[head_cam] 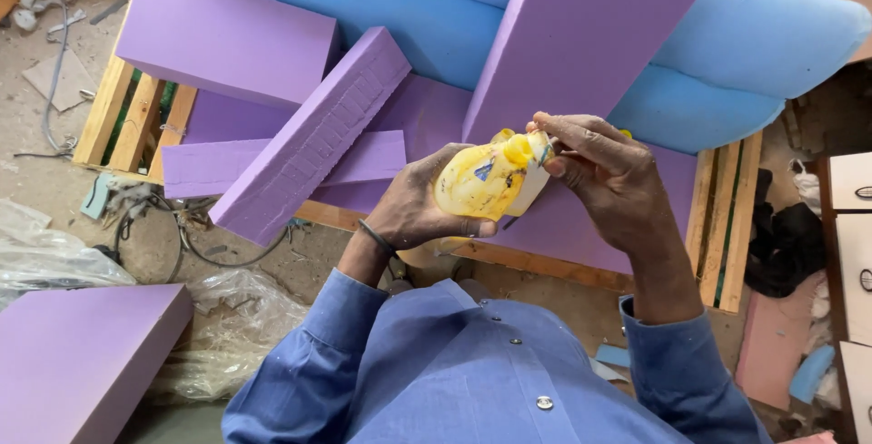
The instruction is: Pouring adhesive from a large plastic jerrycan into a smaller applicator bottle in a workshop.
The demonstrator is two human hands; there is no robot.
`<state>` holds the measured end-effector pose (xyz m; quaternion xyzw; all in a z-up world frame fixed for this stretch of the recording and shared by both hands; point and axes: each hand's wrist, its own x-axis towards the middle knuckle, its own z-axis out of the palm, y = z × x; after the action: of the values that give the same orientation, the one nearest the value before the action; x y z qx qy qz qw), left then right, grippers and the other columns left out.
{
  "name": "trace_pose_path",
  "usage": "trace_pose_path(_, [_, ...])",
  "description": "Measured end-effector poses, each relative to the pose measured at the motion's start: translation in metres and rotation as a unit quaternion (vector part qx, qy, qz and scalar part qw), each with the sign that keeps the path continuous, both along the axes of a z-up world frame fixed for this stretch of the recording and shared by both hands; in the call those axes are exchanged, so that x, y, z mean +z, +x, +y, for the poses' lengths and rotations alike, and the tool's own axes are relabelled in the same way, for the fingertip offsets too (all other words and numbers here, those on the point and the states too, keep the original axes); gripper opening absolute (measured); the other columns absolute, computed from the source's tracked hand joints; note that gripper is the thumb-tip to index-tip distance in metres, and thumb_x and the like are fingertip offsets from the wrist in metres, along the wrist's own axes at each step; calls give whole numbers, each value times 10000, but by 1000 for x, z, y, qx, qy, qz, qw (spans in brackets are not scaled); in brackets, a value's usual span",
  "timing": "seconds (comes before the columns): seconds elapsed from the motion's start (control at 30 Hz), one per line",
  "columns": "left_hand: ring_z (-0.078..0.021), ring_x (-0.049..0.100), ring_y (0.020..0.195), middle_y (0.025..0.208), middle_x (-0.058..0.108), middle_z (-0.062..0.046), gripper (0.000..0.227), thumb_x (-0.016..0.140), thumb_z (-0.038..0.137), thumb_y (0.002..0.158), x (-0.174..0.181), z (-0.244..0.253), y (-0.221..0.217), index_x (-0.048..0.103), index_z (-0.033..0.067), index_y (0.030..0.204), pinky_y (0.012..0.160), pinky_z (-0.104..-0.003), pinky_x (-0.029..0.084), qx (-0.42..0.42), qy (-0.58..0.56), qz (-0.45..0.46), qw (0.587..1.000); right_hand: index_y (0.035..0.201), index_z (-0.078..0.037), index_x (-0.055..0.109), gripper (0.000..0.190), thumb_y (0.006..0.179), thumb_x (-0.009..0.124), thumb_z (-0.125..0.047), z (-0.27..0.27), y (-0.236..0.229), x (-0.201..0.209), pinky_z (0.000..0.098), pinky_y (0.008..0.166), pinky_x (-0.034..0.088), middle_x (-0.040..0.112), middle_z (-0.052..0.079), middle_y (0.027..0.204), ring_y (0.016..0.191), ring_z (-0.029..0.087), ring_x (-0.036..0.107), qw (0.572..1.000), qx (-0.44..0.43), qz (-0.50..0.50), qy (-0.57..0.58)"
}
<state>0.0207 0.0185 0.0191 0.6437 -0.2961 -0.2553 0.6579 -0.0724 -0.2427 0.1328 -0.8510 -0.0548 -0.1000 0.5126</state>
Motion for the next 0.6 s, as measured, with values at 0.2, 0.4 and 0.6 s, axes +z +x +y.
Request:
trace_pose_path(0.2, [-458,849,1275,1321,891,-239,1031,1192,457,723,27,9,-1,777,112,1601,1119,-659,697,-63,44,33,996,1521,34,853,407,1122,862,-48,-2,-1,37,471,1084,719,835,234,1420,1283,301,819,998,57,6,-32])
trace_pose_path(0.4, [-118,789,1006,1121,847,37,888,1072,598,652,68,10,8,839,172,1395,879,-307,664,-82,90,77,990,1557,-55,826,455,1124,873,-186,-18,-3,53,411,1068,756,843,181,1470,1324,302,840,979,104,5,-174])
trace_pose_path(0.6, [-179,864,1088,1239,919,-18,1044,1045,750,594,63,2,-6,847,190,1453,887,-378,664,28,113,-62,991,1359,8,908,404,1082,937,-285,-7,-3,67,359,810,689,875,156,1180,893,238,822,965,40,25,-257])
